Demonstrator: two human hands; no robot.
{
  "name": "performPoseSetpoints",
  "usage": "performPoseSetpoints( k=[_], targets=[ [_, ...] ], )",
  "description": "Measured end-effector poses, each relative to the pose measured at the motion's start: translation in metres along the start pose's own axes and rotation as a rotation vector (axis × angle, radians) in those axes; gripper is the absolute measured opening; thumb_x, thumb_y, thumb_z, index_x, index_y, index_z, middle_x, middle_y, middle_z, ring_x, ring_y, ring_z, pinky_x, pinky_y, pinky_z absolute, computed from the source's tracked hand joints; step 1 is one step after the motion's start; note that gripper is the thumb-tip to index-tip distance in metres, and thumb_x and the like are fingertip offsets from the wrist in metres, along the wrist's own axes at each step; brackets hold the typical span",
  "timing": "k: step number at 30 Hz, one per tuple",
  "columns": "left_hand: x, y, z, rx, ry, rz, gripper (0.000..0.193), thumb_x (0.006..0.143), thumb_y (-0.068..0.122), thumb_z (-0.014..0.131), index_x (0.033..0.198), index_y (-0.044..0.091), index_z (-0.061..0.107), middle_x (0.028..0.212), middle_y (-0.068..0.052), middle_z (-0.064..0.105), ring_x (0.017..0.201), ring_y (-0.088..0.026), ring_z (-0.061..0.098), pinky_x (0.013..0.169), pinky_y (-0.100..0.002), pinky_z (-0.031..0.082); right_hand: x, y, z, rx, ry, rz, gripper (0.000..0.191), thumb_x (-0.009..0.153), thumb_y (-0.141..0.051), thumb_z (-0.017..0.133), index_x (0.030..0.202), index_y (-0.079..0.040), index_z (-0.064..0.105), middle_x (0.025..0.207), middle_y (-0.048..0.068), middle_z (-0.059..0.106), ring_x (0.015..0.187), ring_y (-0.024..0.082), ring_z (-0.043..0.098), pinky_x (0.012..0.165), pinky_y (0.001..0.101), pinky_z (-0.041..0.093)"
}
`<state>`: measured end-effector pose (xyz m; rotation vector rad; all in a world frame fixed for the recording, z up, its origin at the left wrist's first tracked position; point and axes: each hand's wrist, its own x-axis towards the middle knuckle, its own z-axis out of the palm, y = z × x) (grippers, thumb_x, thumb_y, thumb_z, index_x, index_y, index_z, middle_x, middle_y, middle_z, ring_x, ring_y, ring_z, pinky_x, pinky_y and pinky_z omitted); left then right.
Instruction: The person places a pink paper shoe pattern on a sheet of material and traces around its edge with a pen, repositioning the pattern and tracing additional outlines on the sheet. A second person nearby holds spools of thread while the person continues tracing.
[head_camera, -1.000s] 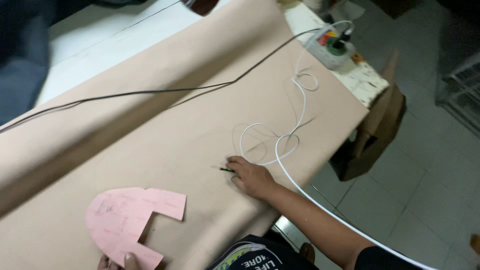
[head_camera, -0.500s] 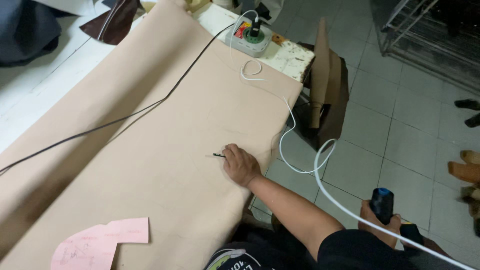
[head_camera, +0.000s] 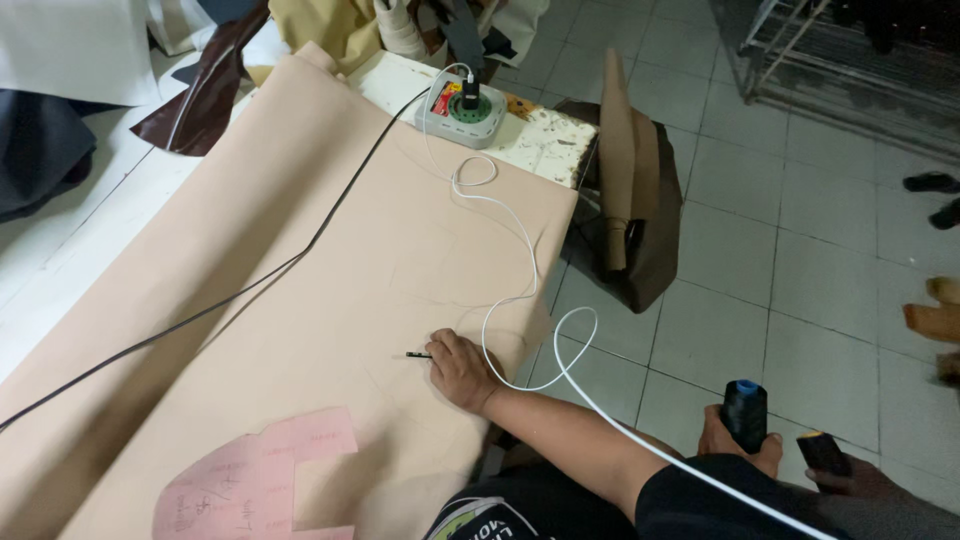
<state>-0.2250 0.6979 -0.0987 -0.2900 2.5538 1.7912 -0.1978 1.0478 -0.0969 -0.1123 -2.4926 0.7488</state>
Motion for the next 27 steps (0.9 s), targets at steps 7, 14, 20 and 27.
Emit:
performPoseSetpoints(
  k=[7, 14, 20, 27],
  targets=[
    [0.011, 0.001, 0.012, 0.014, -0.041, 0.057, 0.021, 0.091, 0.0, 0.066, 0.111, -0.006, 0.066, 0.132, -0.027, 0.064, 0.121, -0.033, 0.067, 0.096, -0.038, 0.059, 0.018, -0.004, -0.024, 0.234, -0.21, 0.307, 0.024, 0.087, -0.014, 0.07, 0.108, -0.002, 0.066, 0.12, 0.013, 0.062, 0.099, 0.03, 0.067, 0.084, 0.0409, 0.055],
    [-0.023, 0.029, 0.042, 0.062, -0.089, 0.43, 0.015, 0.091, -0.001, 0.068, 0.105, -0.004, 0.071, 0.131, -0.027, 0.065, 0.121, -0.033, 0.068, 0.095, -0.037, 0.061, 0.031, 0.004, -0.046, 1.024, -0.677, 0.954, 0.054, 0.099, -0.045, 0.058, 0.121, 0.003, 0.066, 0.095, 0.011, 0.071, 0.073, 0.019, 0.066, 0.059, 0.0297, 0.043],
    [-0.026, 0.099, 0.075, 0.253, -0.173, 0.577, 0.021, 0.089, 0.003, 0.067, 0.108, 0.001, 0.076, 0.13, -0.016, 0.07, 0.123, -0.028, 0.068, 0.098, -0.037, 0.057, 0.029, -0.001, -0.055, 0.916, -0.664, 0.857, 0.045, 0.088, -0.019, 0.074, 0.126, 0.003, 0.063, 0.106, 0.014, 0.076, 0.091, 0.017, 0.074, 0.082, 0.0288, 0.06],
    [0.033, 0.099, 0.09, 0.63, -0.168, 0.668, 0.053, 0.086, 0.025, 0.07, 0.132, 0.001, 0.062, 0.145, -0.022, 0.053, 0.135, -0.04, 0.046, 0.11, -0.048, 0.039, 0.07, 0.023, -0.069, 0.769, -0.262, 1.063, 0.039, 0.086, -0.011, 0.07, 0.12, 0.006, 0.061, 0.102, 0.019, 0.075, 0.084, 0.025, 0.074, 0.07, 0.0371, 0.059]
  ],
)
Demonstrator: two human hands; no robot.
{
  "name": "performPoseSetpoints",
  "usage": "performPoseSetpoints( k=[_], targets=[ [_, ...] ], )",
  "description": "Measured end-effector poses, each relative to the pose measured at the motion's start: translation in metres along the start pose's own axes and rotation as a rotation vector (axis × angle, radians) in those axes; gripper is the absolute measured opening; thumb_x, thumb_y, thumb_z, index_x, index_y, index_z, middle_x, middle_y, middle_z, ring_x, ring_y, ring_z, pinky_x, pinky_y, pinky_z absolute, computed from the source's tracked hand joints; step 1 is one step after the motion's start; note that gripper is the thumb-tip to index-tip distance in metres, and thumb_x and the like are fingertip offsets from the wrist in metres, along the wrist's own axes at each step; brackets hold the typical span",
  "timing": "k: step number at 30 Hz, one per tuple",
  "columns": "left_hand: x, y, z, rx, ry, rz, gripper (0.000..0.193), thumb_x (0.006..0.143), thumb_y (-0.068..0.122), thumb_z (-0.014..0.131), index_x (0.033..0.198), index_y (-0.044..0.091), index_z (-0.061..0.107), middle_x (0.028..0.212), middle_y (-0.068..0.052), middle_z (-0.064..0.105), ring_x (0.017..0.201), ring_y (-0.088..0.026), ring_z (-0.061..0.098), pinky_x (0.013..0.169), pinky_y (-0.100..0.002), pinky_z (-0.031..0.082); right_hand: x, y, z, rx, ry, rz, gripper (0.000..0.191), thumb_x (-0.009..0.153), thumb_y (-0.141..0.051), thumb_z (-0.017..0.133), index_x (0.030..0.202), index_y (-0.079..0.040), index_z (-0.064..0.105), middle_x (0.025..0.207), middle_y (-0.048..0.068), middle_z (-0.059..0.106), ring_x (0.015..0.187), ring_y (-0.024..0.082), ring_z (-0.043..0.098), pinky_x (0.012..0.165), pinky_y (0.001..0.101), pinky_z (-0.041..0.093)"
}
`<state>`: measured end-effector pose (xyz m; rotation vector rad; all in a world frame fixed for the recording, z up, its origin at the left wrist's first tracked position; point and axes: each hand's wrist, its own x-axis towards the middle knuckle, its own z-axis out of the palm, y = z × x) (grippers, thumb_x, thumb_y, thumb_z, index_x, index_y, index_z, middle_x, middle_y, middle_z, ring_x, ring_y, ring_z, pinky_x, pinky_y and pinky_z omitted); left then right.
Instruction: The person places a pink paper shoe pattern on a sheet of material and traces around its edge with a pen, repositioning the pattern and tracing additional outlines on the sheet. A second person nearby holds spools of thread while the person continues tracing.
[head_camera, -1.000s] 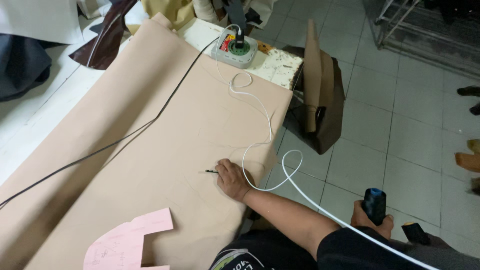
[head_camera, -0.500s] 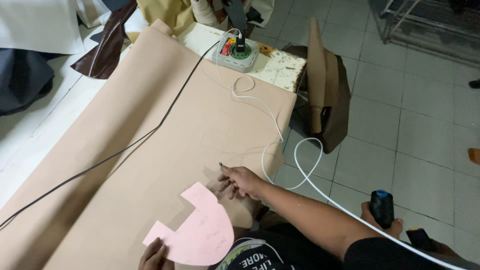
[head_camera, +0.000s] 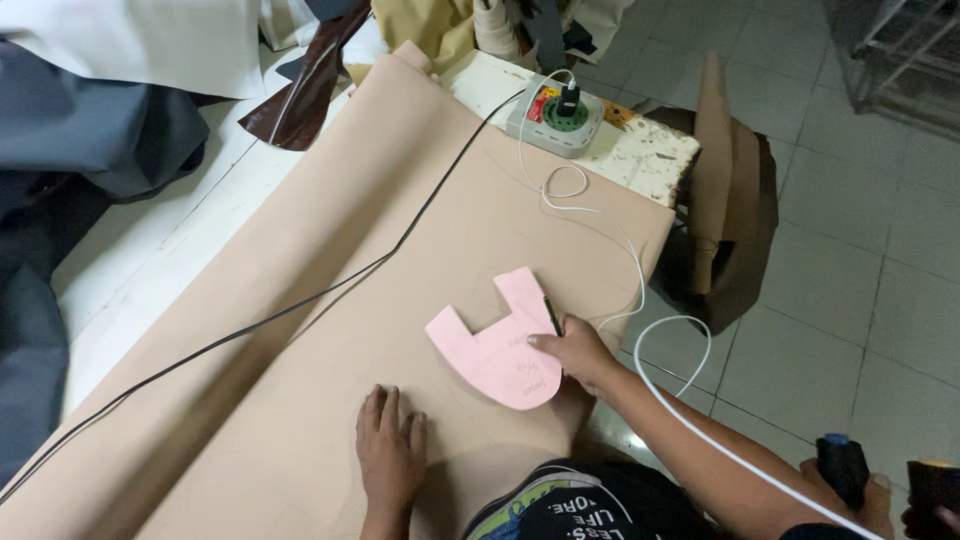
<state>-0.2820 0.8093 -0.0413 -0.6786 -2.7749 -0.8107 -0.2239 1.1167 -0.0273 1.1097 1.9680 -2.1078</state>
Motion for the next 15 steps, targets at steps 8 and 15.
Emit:
performPoseSetpoints(
  k=[8, 15],
  targets=[
    [-0.012, -0.018, 0.018, 0.061, -0.044, -0.088, 0.048, 0.086, 0.025, 0.065, 0.13, 0.006, 0.065, 0.149, -0.013, 0.054, 0.14, -0.035, 0.046, 0.113, -0.046, 0.037, 0.104, -0.084, 0.038, 0.22, 0.096, -0.125, 0.036, 0.083, -0.002, 0.068, 0.117, 0.007, 0.06, 0.101, 0.017, 0.074, 0.087, 0.024, 0.076, 0.073, 0.0367, 0.063],
    [-0.006, -0.015, 0.015, 0.046, -0.001, -0.047, 0.048, 0.089, 0.029, 0.064, 0.132, 0.008, 0.063, 0.151, -0.01, 0.052, 0.141, -0.031, 0.045, 0.115, -0.042, 0.036, 0.169, -0.206, 0.072, 0.101, 0.154, -0.592, 0.028, 0.083, -0.011, 0.075, 0.105, 0.004, 0.066, 0.098, 0.014, 0.076, 0.085, 0.02, 0.075, 0.075, 0.034, 0.061]
  ],
)
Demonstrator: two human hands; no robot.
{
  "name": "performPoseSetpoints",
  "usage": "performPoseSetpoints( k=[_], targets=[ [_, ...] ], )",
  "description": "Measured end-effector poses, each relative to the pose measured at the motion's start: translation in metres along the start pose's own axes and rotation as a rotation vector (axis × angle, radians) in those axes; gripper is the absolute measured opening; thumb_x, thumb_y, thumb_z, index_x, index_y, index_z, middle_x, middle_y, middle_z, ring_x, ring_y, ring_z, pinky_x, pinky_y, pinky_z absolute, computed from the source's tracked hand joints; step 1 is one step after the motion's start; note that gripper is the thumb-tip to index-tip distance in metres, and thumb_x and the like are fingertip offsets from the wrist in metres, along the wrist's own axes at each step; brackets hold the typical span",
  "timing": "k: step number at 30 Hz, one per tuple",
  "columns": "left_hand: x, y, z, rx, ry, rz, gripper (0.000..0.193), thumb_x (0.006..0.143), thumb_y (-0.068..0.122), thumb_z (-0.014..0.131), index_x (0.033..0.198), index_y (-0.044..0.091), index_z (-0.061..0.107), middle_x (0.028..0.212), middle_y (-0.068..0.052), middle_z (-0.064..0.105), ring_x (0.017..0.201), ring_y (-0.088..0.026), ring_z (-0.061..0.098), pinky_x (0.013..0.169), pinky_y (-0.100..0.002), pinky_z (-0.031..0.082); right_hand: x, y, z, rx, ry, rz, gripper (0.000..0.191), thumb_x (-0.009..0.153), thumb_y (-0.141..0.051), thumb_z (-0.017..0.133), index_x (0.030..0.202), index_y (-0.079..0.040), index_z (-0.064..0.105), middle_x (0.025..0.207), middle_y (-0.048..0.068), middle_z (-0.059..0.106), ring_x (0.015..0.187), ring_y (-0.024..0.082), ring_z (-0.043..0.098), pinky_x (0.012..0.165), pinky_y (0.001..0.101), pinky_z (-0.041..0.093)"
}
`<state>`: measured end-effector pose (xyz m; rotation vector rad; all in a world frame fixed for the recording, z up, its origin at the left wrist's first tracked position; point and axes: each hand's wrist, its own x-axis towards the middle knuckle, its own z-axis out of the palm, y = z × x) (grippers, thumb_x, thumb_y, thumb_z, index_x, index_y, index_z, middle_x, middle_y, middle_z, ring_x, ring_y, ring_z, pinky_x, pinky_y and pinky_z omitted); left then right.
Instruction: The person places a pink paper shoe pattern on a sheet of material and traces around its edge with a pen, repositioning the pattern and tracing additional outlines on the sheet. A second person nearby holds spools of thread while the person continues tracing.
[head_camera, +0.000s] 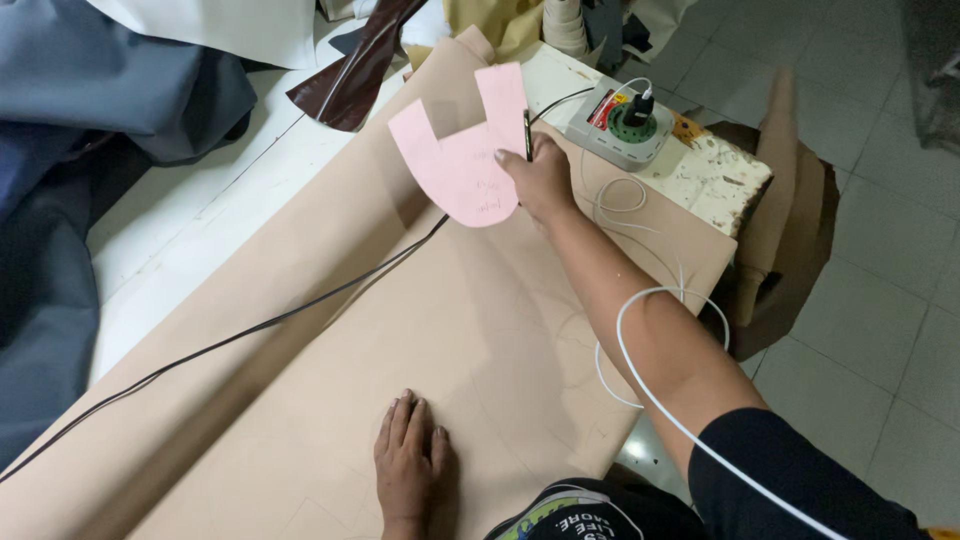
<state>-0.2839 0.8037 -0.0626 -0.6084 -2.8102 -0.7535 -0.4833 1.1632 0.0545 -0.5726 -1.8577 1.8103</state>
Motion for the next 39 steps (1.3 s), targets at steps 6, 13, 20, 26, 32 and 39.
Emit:
performPoseSetpoints(
  k=[6, 13, 20, 26, 32, 39],
  targets=[
    [-0.002, 0.003, 0.0, 0.012, -0.038, -0.043, 0.05, 0.087, 0.027, 0.066, 0.132, 0.008, 0.062, 0.15, -0.011, 0.052, 0.14, -0.032, 0.045, 0.113, -0.043, 0.035, -0.008, -0.001, -0.007, -0.168, 0.029, 0.017, 0.03, 0.08, -0.012, 0.071, 0.104, 0.005, 0.066, 0.094, 0.015, 0.076, 0.082, 0.021, 0.076, 0.072, 0.034, 0.06],
    [0.0, 0.004, -0.001, -0.014, -0.015, -0.04, 0.048, 0.088, 0.027, 0.065, 0.132, 0.008, 0.063, 0.149, -0.011, 0.053, 0.141, -0.031, 0.045, 0.114, -0.044, 0.035, -0.082, 0.048, -0.043, -0.113, 0.082, 0.293, 0.029, 0.077, -0.012, 0.068, 0.1, 0.005, 0.067, 0.091, 0.013, 0.074, 0.079, 0.021, 0.073, 0.069, 0.0345, 0.057],
    [0.001, 0.01, -0.006, -0.036, 0.028, -0.031, 0.046, 0.085, 0.024, 0.066, 0.128, 0.006, 0.065, 0.146, -0.012, 0.056, 0.137, -0.033, 0.049, 0.113, -0.044, 0.038, -0.088, 0.047, -0.058, -0.129, 0.082, 0.251, 0.027, 0.077, -0.01, 0.064, 0.099, 0.004, 0.069, 0.089, 0.013, 0.074, 0.078, 0.021, 0.072, 0.068, 0.0346, 0.057],
    [0.04, -0.005, -0.011, -0.553, -0.076, -0.641, 0.046, 0.095, 0.022, 0.062, 0.138, 0.007, 0.062, 0.13, -0.013, 0.069, 0.115, -0.025, 0.068, 0.1, -0.039, 0.055, -0.073, 0.063, -0.057, -0.102, 0.013, 0.436, 0.032, 0.085, -0.01, 0.07, 0.111, 0.007, 0.061, 0.098, 0.017, 0.074, 0.082, 0.025, 0.076, 0.068, 0.036, 0.06],
    [0.149, -0.051, -0.029, -1.612, 0.098, -0.825, 0.074, 0.099, 0.038, 0.052, 0.158, 0.001, 0.026, 0.157, -0.017, 0.044, 0.14, -0.032, 0.049, 0.112, -0.047, 0.044, -0.051, 0.062, -0.036, 0.184, -0.067, 0.377, 0.029, 0.089, -0.01, 0.068, 0.115, 0.002, 0.061, 0.101, 0.013, 0.074, 0.082, 0.021, 0.075, 0.068, 0.0361, 0.062],
    [0.224, -0.056, -0.039, -1.878, 0.258, -0.947, 0.072, 0.1, 0.046, 0.049, 0.156, 0.006, 0.025, 0.167, -0.015, 0.034, 0.152, -0.034, 0.037, 0.118, -0.055, 0.032, -0.014, 0.014, -0.017, 0.097, -0.085, 0.203, 0.021, 0.089, -0.009, 0.07, 0.108, 0.0, 0.065, 0.099, 0.01, 0.075, 0.083, 0.017, 0.075, 0.071, 0.0315, 0.061]
  ],
)
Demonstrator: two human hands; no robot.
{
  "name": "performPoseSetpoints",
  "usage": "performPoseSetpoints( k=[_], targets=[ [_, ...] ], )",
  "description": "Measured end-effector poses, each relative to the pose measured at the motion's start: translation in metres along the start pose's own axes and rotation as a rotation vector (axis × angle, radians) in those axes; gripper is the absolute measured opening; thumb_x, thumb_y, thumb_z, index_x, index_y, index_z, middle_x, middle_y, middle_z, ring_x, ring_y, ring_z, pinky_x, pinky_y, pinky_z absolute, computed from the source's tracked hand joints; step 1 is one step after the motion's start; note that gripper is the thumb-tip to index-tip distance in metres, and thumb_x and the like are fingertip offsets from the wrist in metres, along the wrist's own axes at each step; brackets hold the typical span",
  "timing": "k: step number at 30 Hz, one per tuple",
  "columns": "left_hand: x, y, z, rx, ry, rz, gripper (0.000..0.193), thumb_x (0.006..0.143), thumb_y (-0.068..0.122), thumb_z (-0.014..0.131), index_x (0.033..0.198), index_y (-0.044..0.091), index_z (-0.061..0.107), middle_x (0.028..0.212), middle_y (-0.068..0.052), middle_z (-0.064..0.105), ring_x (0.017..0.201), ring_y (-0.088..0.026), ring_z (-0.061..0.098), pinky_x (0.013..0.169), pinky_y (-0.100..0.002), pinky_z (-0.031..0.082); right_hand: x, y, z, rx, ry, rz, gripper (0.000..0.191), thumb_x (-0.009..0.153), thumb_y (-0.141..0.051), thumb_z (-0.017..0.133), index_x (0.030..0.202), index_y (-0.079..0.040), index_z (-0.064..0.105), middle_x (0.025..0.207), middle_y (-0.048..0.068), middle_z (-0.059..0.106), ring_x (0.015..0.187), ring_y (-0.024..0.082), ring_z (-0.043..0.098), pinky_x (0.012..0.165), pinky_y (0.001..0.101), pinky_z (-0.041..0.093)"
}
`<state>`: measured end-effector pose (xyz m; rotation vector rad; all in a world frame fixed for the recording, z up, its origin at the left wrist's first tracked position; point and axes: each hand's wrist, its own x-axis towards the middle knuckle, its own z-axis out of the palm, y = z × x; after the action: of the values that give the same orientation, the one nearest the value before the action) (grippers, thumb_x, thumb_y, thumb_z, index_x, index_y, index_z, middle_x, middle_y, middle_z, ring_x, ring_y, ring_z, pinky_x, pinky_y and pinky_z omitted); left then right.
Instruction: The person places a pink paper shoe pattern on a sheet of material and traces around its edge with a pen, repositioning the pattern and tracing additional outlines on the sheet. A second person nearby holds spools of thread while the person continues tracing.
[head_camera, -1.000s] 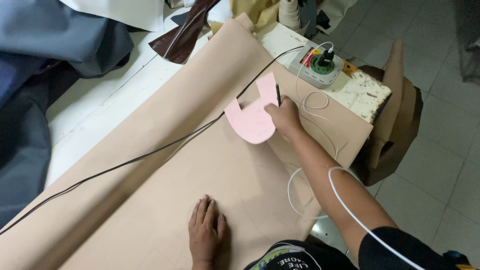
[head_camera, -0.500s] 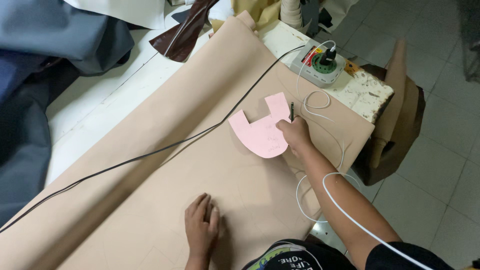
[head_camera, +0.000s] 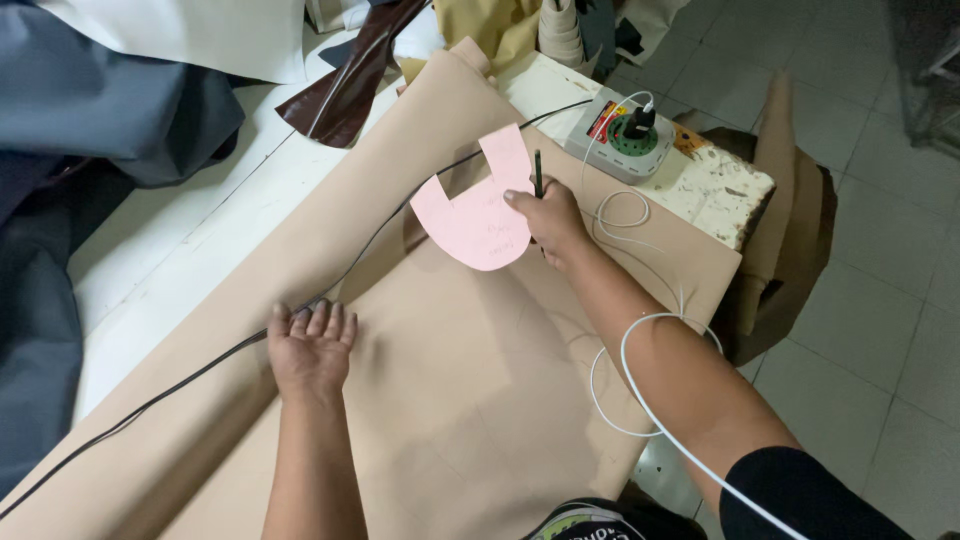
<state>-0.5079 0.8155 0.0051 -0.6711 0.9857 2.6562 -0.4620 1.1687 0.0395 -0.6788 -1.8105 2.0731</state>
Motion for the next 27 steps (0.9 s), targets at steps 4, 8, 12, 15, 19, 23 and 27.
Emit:
performPoseSetpoints(
  k=[4, 8, 12, 15, 19, 23, 27],
  targets=[
    [0.018, 0.029, 0.027, 0.066, -0.181, 0.146, 0.067, 0.097, 0.041, 0.049, 0.155, 0.014, 0.029, 0.166, -0.003, 0.027, 0.151, -0.029, 0.029, 0.12, -0.055, 0.032, 0.018, -0.026, 0.008, -0.131, 0.038, -0.142, 0.02, 0.089, -0.01, 0.072, 0.105, -0.001, 0.066, 0.098, 0.008, 0.075, 0.084, 0.013, 0.072, 0.075, 0.0288, 0.059],
    [0.025, 0.055, 0.041, 0.24, -0.115, 0.152, 0.058, 0.102, 0.035, 0.052, 0.151, 0.01, 0.033, 0.152, -0.008, 0.04, 0.149, -0.031, 0.037, 0.12, -0.055, 0.035, 0.008, -0.01, 0.005, -0.22, 0.156, -0.099, 0.021, 0.088, -0.012, 0.075, 0.102, -0.001, 0.065, 0.095, 0.008, 0.075, 0.082, 0.013, 0.071, 0.074, 0.0296, 0.058],
    [0.014, 0.054, 0.022, 0.405, -0.159, 0.267, 0.049, 0.104, 0.025, 0.054, 0.147, 0.003, 0.043, 0.141, -0.01, 0.053, 0.141, -0.031, 0.049, 0.119, -0.05, 0.041, -0.049, 0.043, -0.017, -0.034, 0.09, 0.055, 0.022, 0.089, -0.013, 0.074, 0.106, -0.002, 0.066, 0.096, 0.009, 0.072, 0.08, 0.014, 0.067, 0.07, 0.0316, 0.055],
    [-0.016, 0.04, -0.014, 0.451, -0.166, 0.384, 0.044, 0.105, 0.016, 0.049, 0.145, -0.002, 0.045, 0.14, -0.015, 0.055, 0.135, -0.033, 0.057, 0.114, -0.046, 0.051, -0.108, 0.082, -0.038, -0.289, -0.05, 0.188, 0.034, 0.085, -0.019, 0.077, 0.11, 0.0, 0.065, 0.098, 0.01, 0.075, 0.088, 0.016, 0.072, 0.076, 0.0313, 0.058],
    [-0.087, -0.014, -0.098, 0.946, -0.038, 0.523, 0.042, 0.102, 0.01, 0.053, 0.14, -0.008, 0.051, 0.137, -0.021, 0.061, 0.125, -0.035, 0.061, 0.105, -0.045, 0.051, -0.156, 0.11, -0.061, -0.615, -0.152, 0.195, 0.043, 0.08, -0.026, 0.077, 0.114, -0.003, 0.066, 0.099, 0.013, 0.075, 0.092, 0.023, 0.075, 0.081, 0.0352, 0.058],
    [-0.115, -0.058, -0.166, 1.592, 0.276, 0.244, 0.047, 0.099, 0.015, 0.055, 0.141, -0.006, 0.051, 0.139, -0.023, 0.057, 0.126, -0.036, 0.057, 0.104, -0.047, 0.047, -0.17, 0.119, -0.074, -0.804, -0.149, 0.179, 0.049, 0.078, -0.035, 0.079, 0.114, -0.004, 0.066, 0.099, 0.015, 0.075, 0.093, 0.028, 0.074, 0.083, 0.0391, 0.056],
    [-0.106, -0.073, -0.193, 1.972, 0.325, 0.003, 0.051, 0.096, 0.02, 0.056, 0.142, -0.003, 0.051, 0.142, -0.021, 0.054, 0.13, -0.036, 0.053, 0.106, -0.048, 0.042, -0.17, 0.121, -0.069, -0.867, -0.134, 0.088, 0.054, 0.079, -0.041, 0.079, 0.116, -0.004, 0.065, 0.1, 0.017, 0.074, 0.094, 0.032, 0.072, 0.083, 0.0417, 0.056]
  ],
)
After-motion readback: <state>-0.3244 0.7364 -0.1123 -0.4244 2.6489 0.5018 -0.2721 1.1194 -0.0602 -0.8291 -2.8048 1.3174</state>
